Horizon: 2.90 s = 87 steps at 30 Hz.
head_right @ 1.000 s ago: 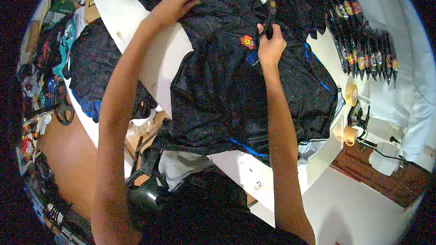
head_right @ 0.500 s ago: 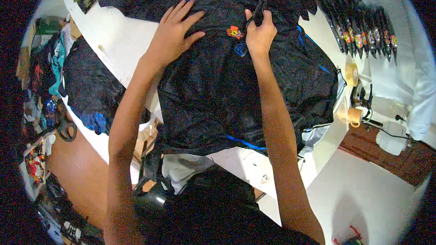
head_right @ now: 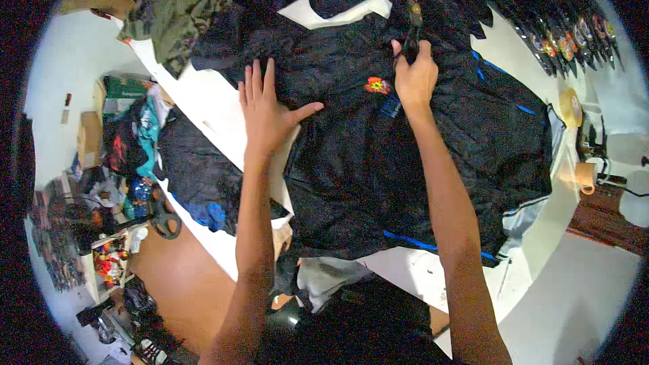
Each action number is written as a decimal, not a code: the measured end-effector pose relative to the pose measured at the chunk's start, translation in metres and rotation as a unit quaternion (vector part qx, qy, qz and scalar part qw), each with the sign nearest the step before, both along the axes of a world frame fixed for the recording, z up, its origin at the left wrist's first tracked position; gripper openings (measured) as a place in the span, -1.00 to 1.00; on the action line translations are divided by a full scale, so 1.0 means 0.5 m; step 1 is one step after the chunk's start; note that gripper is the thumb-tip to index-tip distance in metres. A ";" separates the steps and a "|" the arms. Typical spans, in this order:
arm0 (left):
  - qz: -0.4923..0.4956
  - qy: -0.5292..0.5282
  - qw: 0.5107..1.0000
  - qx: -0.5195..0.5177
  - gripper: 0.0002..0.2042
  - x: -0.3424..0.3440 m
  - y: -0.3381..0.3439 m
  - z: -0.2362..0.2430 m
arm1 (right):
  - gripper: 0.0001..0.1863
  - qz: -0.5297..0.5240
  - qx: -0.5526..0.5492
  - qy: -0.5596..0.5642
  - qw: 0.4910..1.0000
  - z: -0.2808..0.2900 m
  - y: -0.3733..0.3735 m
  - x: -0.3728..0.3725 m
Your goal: Cutting and trimming black fabric garments using scissors on a work table.
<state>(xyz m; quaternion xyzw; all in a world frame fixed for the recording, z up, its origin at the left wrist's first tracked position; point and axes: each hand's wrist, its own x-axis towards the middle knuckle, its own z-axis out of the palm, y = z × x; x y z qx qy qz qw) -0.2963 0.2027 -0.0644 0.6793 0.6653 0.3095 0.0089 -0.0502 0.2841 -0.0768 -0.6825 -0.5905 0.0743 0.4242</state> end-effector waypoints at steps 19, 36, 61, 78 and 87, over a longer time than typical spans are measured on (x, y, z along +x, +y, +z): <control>-0.012 -0.119 0.993 -0.014 -0.70 0.059 -0.078 0.008 | -0.59 0.002 -0.002 0.008 1.000 0.000 0.002 0.007; 0.012 -0.196 0.977 -0.082 -0.82 0.100 -0.154 0.059 | -0.51 0.015 0.001 0.038 0.999 -0.009 0.006 0.015; -0.142 0.119 0.982 -0.032 -0.06 0.047 0.145 -0.020 | -0.60 -0.002 -0.007 0.044 0.999 0.002 0.000 0.010; -0.095 0.019 0.995 0.030 -0.48 0.082 0.179 -0.006 | -0.58 0.001 -0.011 0.042 0.999 0.001 -0.001 0.009; -0.047 -0.098 0.991 0.083 -0.81 0.181 0.245 -0.036 | -0.61 0.004 -0.008 0.042 0.999 0.002 -0.001 0.010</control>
